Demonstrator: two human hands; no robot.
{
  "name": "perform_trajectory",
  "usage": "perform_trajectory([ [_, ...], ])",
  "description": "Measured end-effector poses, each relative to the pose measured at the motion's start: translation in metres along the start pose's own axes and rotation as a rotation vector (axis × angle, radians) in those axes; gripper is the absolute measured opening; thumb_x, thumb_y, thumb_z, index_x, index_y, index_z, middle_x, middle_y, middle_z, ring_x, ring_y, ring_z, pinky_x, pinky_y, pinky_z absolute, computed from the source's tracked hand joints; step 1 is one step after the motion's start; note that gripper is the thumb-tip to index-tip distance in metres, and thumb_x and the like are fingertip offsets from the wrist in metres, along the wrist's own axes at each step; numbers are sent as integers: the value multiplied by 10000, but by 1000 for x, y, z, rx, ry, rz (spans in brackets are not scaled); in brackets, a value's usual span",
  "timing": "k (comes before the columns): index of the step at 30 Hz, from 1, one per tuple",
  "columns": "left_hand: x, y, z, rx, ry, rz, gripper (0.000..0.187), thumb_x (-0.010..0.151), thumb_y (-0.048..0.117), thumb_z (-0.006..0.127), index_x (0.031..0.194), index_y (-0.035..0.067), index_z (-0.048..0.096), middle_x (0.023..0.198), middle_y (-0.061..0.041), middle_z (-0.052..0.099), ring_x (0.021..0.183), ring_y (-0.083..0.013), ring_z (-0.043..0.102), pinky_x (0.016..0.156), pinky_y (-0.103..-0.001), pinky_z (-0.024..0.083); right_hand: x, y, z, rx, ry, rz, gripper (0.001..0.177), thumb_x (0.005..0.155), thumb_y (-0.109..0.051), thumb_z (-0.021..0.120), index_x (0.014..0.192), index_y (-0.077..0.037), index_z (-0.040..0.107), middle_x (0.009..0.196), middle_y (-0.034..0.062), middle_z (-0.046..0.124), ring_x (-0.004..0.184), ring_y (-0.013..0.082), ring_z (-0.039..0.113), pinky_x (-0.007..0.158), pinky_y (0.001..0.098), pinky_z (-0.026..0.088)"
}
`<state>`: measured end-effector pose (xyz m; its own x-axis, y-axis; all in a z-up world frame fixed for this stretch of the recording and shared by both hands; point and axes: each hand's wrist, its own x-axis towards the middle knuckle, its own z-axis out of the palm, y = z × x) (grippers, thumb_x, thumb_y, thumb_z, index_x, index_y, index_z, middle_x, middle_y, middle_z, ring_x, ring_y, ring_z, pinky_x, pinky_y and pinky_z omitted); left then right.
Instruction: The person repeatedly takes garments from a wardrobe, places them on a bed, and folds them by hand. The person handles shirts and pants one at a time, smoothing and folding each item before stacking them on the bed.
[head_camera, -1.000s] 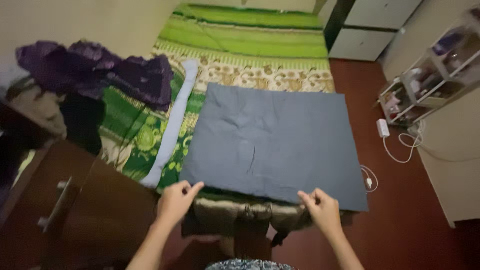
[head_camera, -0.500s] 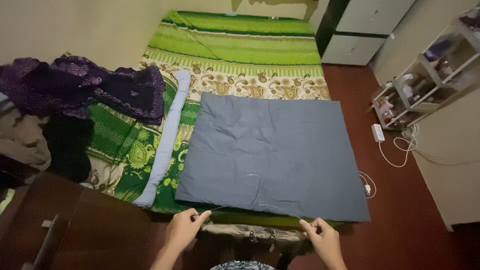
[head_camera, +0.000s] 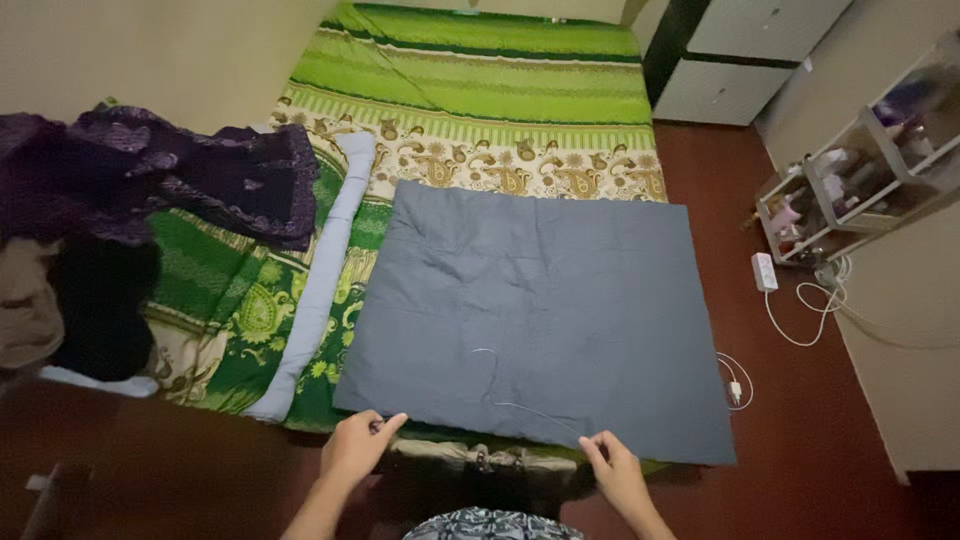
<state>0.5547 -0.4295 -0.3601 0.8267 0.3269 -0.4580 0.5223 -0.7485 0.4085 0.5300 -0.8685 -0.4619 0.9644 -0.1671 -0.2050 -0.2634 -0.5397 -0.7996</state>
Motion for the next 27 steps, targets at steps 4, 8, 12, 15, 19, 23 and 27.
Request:
perform_trajectory([
  [4, 27, 22, 3, 22, 20, -1, 601, 808, 677, 675, 906, 94, 775, 911, -164, 766, 913, -375, 731, 807, -456, 580, 42, 15, 1, -3, -44, 9, 275, 928, -299, 674, 966, -26, 680, 766, 119, 709, 698, 172, 614, 716, 332, 546],
  [8, 60, 49, 2, 41, -27, -48, 608, 808, 679, 678, 989, 108, 779, 1001, -160, 766, 995, -372, 735, 868, -469, 574, 84, 21, 0, -65, -102, 71, 273, 955, -299, 646, 980, -31, 688, 815, 109, 740, 736, 199, 666, 744, 346, 552],
  [12, 97, 76, 1, 81, -36, -59, 625, 819, 690, 663, 1042, 119, 790, 1052, -165, 781, 1046, -381, 728, 909, -466, 574, 135, 18, 0, -38, -135, 97, 280, 962, -308, 628, 974, -36, 694, 855, 100, 774, 776, 216, 718, 764, 356, 565],
  [15, 127, 93, 4, 100, -42, -74, 638, 845, 691, 639, 1066, 112, 790, 1094, -170, 771, 1075, -380, 717, 928, -481, 568, 174, 22, 4, -88, -173, 130, 287, 970, -331, 610, 976, -57, 695, 873, 104, 776, 803, 230, 728, 778, 371, 571],
  [19, 168, 113, 19, 141, -6, -62, 628, 884, 672, 599, 1108, 110, 767, 1156, -170, 739, 1123, -386, 687, 949, -512, 553, 235, 36, 27, -193, -203, 174, 291, 965, -362, 616, 969, -79, 683, 880, 94, 781, 836, 235, 734, 816, 381, 557],
  [23, 203, 127, 33, 172, -2, -80, 624, 918, 666, 569, 1126, 110, 760, 1205, -154, 726, 1170, -378, 669, 986, -508, 541, 275, 54, 46, -200, -190, 257, 296, 968, -360, 621, 971, -70, 682, 887, 103, 774, 860, 271, 738, 826, 403, 562],
  [27, 241, 141, 37, 176, -43, -95, 622, 913, 664, 560, 1176, 128, 731, 1281, -135, 669, 1215, -348, 641, 1010, -501, 526, 315, 64, 63, -251, -145, 199, 301, 965, -357, 635, 982, -62, 691, 927, 122, 760, 915, 321, 730, 850, 427, 558],
])
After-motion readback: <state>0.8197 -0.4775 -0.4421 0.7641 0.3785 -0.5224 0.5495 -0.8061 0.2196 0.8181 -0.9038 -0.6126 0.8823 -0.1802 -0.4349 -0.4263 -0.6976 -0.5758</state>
